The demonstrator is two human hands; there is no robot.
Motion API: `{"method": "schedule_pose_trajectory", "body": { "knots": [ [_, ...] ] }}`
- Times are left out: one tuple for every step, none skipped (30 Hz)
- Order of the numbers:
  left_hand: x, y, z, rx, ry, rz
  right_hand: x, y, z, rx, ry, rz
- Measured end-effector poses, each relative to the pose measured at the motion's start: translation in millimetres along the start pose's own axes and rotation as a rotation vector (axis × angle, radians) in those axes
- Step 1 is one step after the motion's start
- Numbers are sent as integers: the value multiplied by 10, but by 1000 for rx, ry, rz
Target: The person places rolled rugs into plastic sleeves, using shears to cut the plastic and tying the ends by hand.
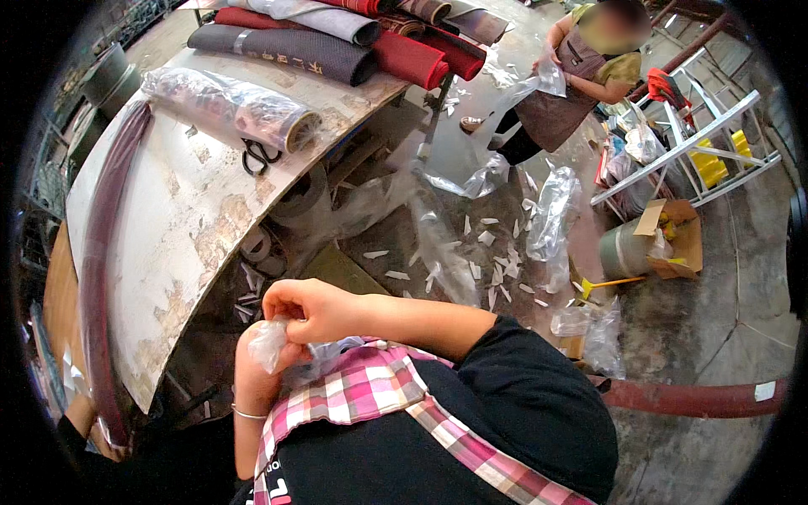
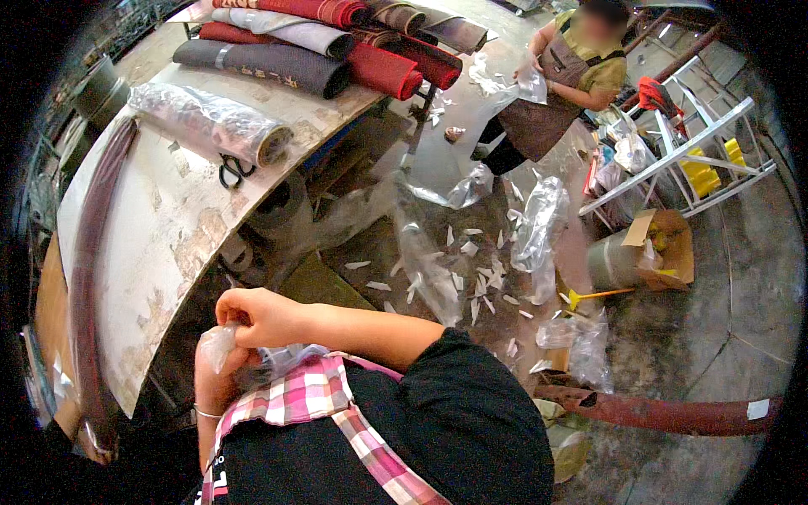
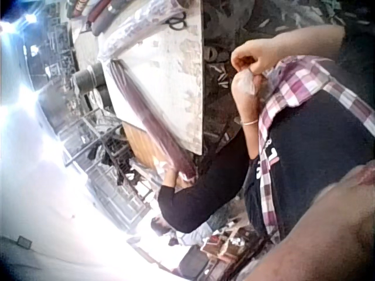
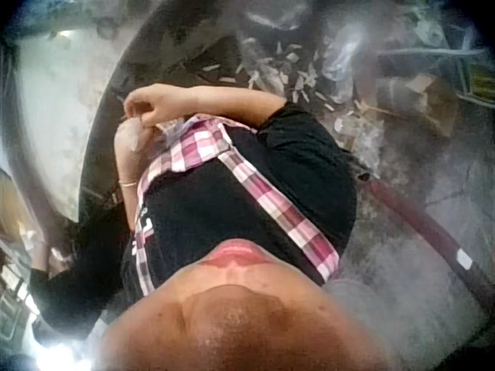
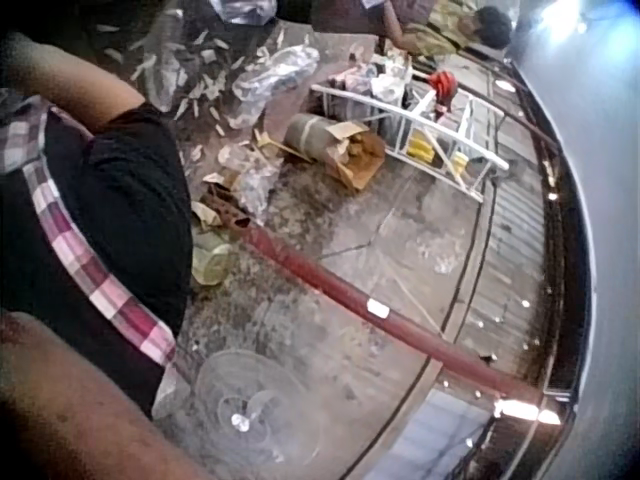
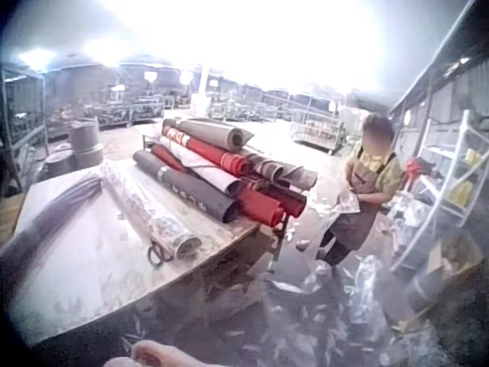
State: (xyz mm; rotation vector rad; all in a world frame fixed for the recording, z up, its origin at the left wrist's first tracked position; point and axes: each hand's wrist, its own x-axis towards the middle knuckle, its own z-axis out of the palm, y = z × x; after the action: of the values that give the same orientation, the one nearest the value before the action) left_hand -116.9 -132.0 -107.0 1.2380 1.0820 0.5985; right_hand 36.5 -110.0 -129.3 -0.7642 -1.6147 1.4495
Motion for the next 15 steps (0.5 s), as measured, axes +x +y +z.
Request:
{"method": "schedule_pose_trajectory", "body": {
  "knots": [
    [14, -62, 37, 43, 119, 79, -19, 78, 15, 152, 33, 38],
    [-13, -129, 59, 84, 244, 148, -44, 75, 3, 151, -14, 102],
    [-15, -135, 81, 68, 336, 180, -67, 109, -3, 143, 29, 60],
    [-12, -144, 95, 52, 427, 212, -100, 165, 1, 134, 73, 20],
    [6, -282, 74, 132, 446, 292, -120, 213, 43, 86, 94, 13],
    [3, -405, 57, 122, 438, 372, -111, 126, 87, 4, 100, 25],
    [45, -522, 67, 201, 484, 410, -108, 19, 95, -77, 104, 36],
    [91, -565, 92, 282, 523, 452, -95, -56, 87, -163, 114, 43],
    [114, -515, 111, 441, 513, 549, -70, -2, 63, -211, 179, 7],
    [163, -520, 123, 581, 507, 565, -56, 28, 33, -267, 220, 95],
    [166, -475, 158, 587, 511, 573, -69, 39, 19, -318, 254, 65],
    [156, -442, 175, 592, 516, 581, -72, 65, 13, -369, 288, 34],
    [189, -562, 103, 629, 476, 656, -35, 187, 25, -613, 379, -159],
    [170, -556, 98, 529, 465, 622, -12, 221, 6, -793, 370, -153],
    [161, -534, 113, 428, 455, 588, 39, 255, -2, -840, 369, -113]
  ]
}}
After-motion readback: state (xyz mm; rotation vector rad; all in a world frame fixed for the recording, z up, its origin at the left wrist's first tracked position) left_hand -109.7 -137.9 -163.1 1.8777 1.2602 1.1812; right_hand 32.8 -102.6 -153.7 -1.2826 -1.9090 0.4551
